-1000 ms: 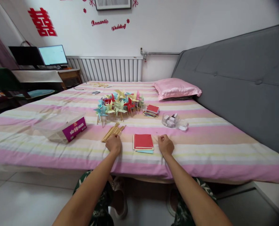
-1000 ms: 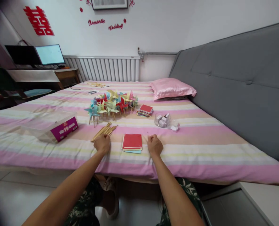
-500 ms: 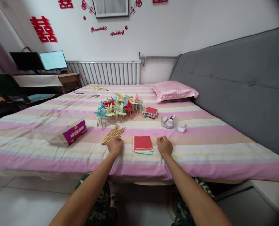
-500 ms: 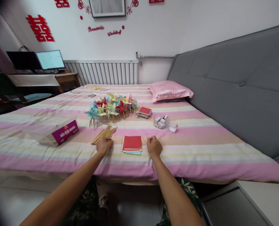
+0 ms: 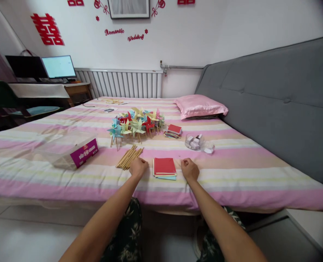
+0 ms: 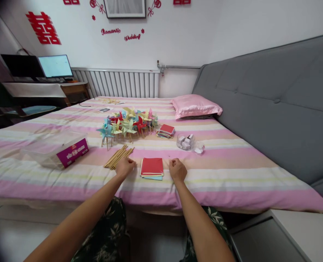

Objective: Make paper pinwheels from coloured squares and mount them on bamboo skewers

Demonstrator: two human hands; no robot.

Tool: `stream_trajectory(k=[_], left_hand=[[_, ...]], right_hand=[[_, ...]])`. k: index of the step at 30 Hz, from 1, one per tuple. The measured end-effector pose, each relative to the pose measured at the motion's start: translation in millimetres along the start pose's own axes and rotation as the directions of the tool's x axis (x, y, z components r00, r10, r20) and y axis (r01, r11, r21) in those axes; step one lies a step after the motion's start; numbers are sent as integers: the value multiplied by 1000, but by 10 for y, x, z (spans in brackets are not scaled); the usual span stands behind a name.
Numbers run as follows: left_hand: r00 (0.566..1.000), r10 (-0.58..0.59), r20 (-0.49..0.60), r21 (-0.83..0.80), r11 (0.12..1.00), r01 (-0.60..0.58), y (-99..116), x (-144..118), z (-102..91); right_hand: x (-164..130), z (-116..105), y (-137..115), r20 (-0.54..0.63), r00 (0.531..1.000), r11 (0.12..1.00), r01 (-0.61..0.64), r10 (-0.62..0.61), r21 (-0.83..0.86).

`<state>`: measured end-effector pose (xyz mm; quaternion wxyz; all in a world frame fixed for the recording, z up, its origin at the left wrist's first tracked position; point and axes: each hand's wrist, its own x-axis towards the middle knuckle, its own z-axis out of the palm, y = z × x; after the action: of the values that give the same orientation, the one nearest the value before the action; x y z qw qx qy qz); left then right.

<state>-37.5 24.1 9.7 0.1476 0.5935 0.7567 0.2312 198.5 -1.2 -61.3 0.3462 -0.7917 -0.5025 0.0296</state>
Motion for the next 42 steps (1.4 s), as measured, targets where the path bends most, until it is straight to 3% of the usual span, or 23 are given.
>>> stream_trajectory(k=[12, 22, 33, 39, 42], left_hand=[[1000, 18, -13, -50, 999, -19, -76, -63, 265], [996, 33, 81, -96, 995, -26, -66, -42, 192], [961, 85, 264, -106, 993, -59, 90, -139, 33], [956, 132, 261, -160, 983, -92, 153, -218, -77], [955, 164, 247, -196, 974, -116, 202, -179, -31]], right_hand=[[-28, 53, -94, 55, 989, 984, 142, -137, -111], [47, 43, -161, 232, 968, 969, 146, -98, -197], [13, -282, -111, 522, 835, 965, 252, -175, -80], [136, -425, -225, 661, 740, 965, 245, -124, -93], [246, -461, -307, 682, 728, 968, 214, -70, -129]])
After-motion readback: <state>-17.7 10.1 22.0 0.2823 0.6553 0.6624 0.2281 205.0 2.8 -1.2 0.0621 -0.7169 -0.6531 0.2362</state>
